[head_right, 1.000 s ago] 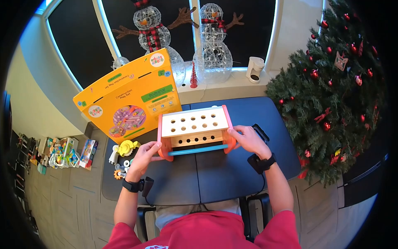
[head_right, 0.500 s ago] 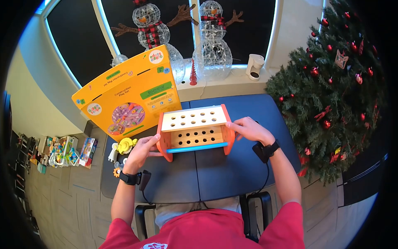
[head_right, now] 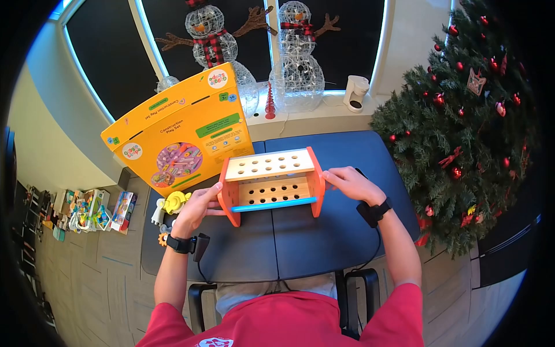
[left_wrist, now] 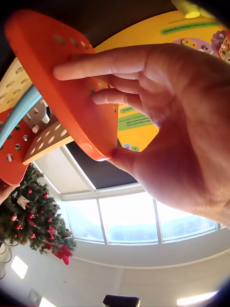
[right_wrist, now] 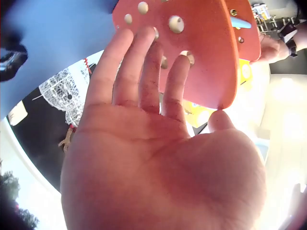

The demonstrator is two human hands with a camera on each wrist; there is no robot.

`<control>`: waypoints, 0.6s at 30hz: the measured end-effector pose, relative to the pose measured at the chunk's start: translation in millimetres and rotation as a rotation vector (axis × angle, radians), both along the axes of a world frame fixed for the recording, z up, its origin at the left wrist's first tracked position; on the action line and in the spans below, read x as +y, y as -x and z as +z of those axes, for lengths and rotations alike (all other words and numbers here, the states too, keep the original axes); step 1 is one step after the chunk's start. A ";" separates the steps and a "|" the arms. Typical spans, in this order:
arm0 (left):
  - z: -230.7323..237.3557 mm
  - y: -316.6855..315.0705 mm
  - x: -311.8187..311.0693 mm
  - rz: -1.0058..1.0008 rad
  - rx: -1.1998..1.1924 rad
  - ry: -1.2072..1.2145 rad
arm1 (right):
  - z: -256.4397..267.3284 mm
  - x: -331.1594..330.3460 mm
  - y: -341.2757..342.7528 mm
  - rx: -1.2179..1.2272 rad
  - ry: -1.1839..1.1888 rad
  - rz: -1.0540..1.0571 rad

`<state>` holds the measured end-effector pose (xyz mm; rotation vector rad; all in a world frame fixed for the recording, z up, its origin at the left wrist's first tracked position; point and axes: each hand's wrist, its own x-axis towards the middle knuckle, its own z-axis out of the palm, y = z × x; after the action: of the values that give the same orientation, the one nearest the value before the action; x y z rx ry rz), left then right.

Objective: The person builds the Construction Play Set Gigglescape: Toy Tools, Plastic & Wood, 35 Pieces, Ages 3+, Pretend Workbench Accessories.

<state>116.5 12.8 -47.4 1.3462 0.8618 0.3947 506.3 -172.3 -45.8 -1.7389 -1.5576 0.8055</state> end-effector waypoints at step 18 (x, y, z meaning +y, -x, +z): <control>1.9 27.6 -6.8 0.076 0.047 -0.155 | 48.9 -79.5 -57.9 -0.179 0.064 -0.233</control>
<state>88.9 6.0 -45.5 1.4735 0.9390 0.4994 564.2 -251.9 3.1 -2.0420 -1.4186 0.6026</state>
